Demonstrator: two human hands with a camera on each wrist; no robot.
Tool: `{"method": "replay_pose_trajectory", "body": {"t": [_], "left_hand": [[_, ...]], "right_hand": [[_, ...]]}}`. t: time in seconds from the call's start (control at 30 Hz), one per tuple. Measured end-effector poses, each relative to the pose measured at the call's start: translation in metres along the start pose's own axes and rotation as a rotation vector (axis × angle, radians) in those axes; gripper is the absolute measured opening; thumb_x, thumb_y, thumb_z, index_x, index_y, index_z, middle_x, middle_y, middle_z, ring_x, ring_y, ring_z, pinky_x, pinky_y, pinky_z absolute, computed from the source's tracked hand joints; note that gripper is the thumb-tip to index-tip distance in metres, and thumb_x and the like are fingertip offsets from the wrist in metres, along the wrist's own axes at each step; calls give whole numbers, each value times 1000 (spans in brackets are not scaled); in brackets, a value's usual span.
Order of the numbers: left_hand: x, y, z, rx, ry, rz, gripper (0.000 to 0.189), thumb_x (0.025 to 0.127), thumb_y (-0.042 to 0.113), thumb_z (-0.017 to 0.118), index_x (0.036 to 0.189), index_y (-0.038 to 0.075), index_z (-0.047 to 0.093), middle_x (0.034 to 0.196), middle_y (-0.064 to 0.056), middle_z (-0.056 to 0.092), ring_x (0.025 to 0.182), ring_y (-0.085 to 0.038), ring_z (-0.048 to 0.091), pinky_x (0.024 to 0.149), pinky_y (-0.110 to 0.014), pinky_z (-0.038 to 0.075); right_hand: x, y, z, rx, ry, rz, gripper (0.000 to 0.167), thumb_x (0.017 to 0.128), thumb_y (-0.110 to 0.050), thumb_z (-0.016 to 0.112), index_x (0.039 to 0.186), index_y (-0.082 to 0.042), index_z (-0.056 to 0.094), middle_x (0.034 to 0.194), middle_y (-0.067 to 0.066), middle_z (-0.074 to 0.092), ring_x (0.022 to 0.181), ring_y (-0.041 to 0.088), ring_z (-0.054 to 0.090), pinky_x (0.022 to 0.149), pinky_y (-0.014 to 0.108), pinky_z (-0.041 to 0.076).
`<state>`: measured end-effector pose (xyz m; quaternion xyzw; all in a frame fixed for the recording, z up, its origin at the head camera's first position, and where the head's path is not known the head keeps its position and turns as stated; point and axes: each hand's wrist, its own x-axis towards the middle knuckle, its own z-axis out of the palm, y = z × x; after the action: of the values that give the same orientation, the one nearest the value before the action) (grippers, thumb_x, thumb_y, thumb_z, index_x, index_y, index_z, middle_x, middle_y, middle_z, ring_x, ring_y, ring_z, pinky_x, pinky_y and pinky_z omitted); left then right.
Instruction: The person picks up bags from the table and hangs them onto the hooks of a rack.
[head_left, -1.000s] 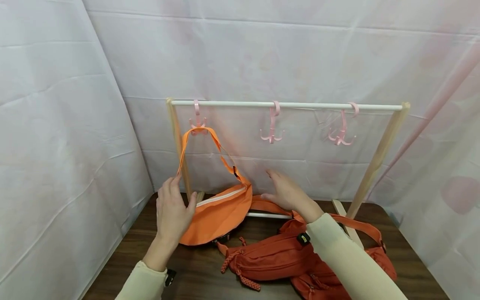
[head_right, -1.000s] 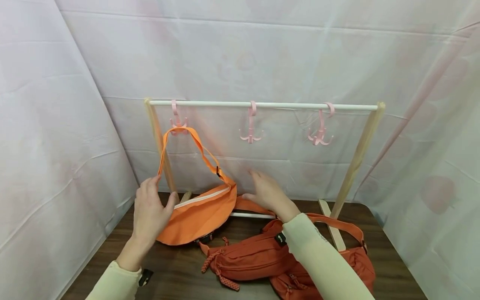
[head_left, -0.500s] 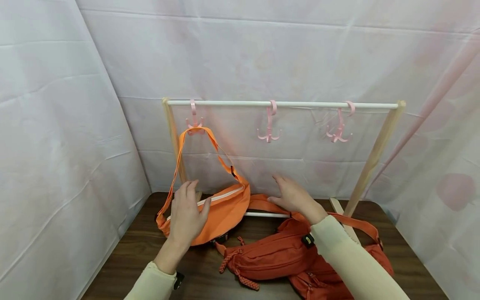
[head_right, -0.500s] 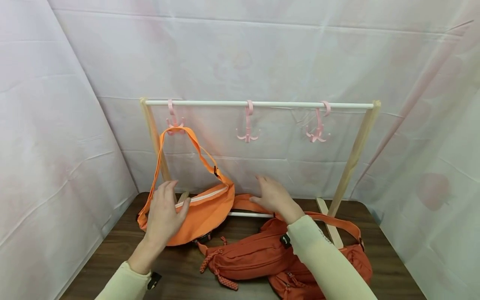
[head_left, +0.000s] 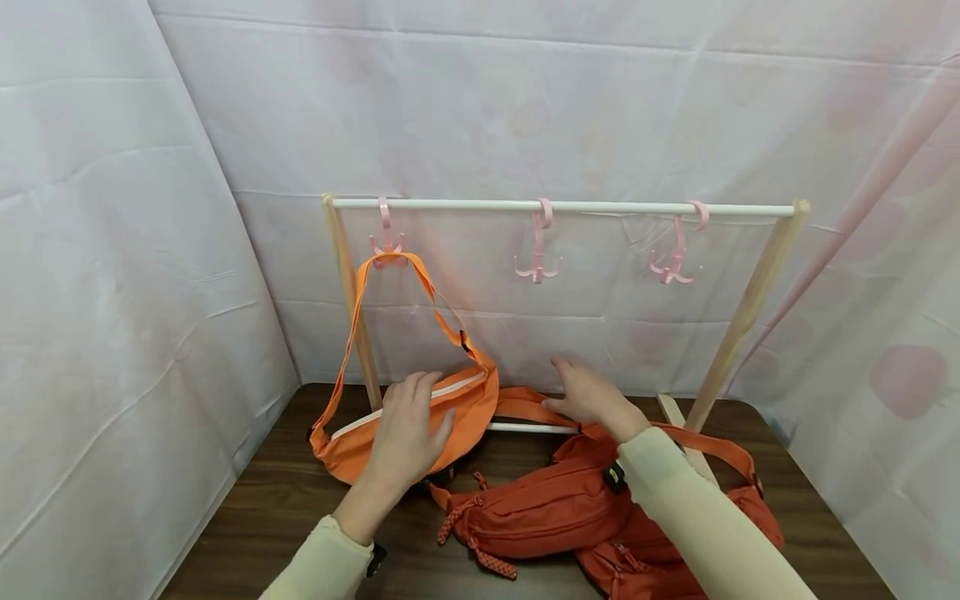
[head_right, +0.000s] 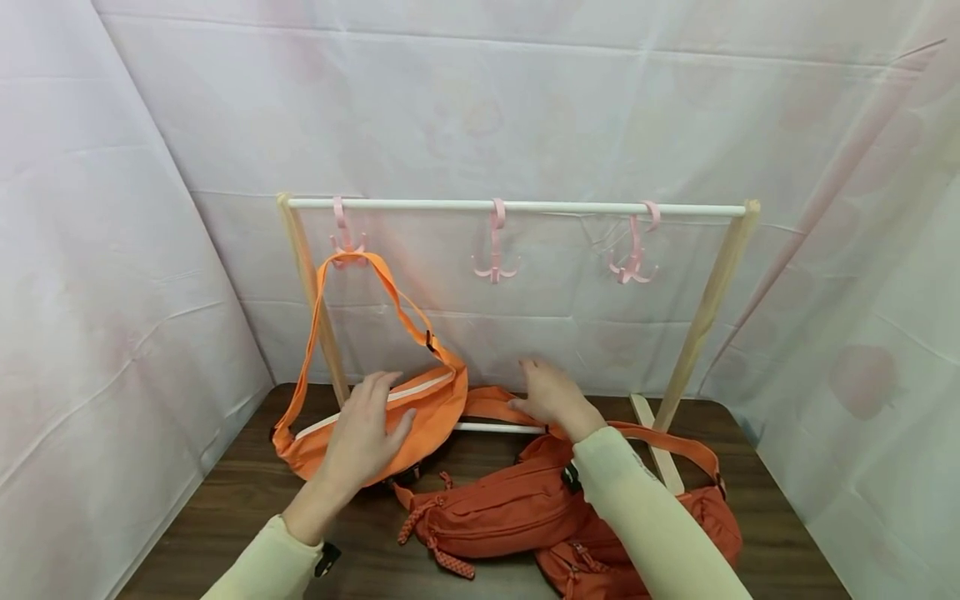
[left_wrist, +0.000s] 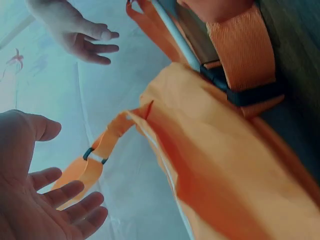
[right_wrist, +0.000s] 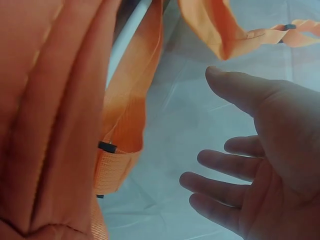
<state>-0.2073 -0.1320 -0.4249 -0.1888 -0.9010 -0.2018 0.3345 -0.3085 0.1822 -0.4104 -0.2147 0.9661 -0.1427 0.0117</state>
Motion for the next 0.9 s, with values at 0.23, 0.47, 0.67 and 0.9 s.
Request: {"method": "replay_pose_trajectory", "body": {"t": [0.23, 0.47, 0.67, 0.9], "left_hand": [[-2, 8, 14, -27, -64, 21, 58, 94, 23, 84, 142, 1, 58, 129, -17, 62, 113, -37, 63, 94, -54, 54], [-4, 13, 15, -19, -129, -3, 52, 95, 23, 83, 138, 2, 62, 126, -14, 66, 114, -35, 64, 95, -52, 54], [-7, 16, 15, -19, -163, -6, 49, 95, 23, 82, 136, 3, 65, 124, -12, 67, 109, -33, 66, 91, -52, 55], [-9, 21, 22, -46, -190, -15, 47, 96, 24, 82, 135, 6, 65, 126, -10, 67, 113, -34, 66, 89, -54, 55]], "right_hand": [[2, 8, 6, 16, -51, 36, 88, 98, -38, 79, 162, 3, 34, 159, 24, 46, 139, 43, 52, 110, 57, 45], [12, 12, 12, 43, -88, 43, 84, 98, -32, 80, 160, 6, 37, 155, 25, 50, 137, 42, 54, 110, 56, 45], [20, 13, 20, 59, -125, 66, 82, 98, -30, 80, 158, 7, 40, 155, 25, 50, 138, 42, 53, 111, 54, 45], [22, 17, 28, 74, -154, 126, 76, 98, -31, 80, 153, 7, 44, 143, 24, 58, 130, 40, 59, 105, 53, 49]]}}
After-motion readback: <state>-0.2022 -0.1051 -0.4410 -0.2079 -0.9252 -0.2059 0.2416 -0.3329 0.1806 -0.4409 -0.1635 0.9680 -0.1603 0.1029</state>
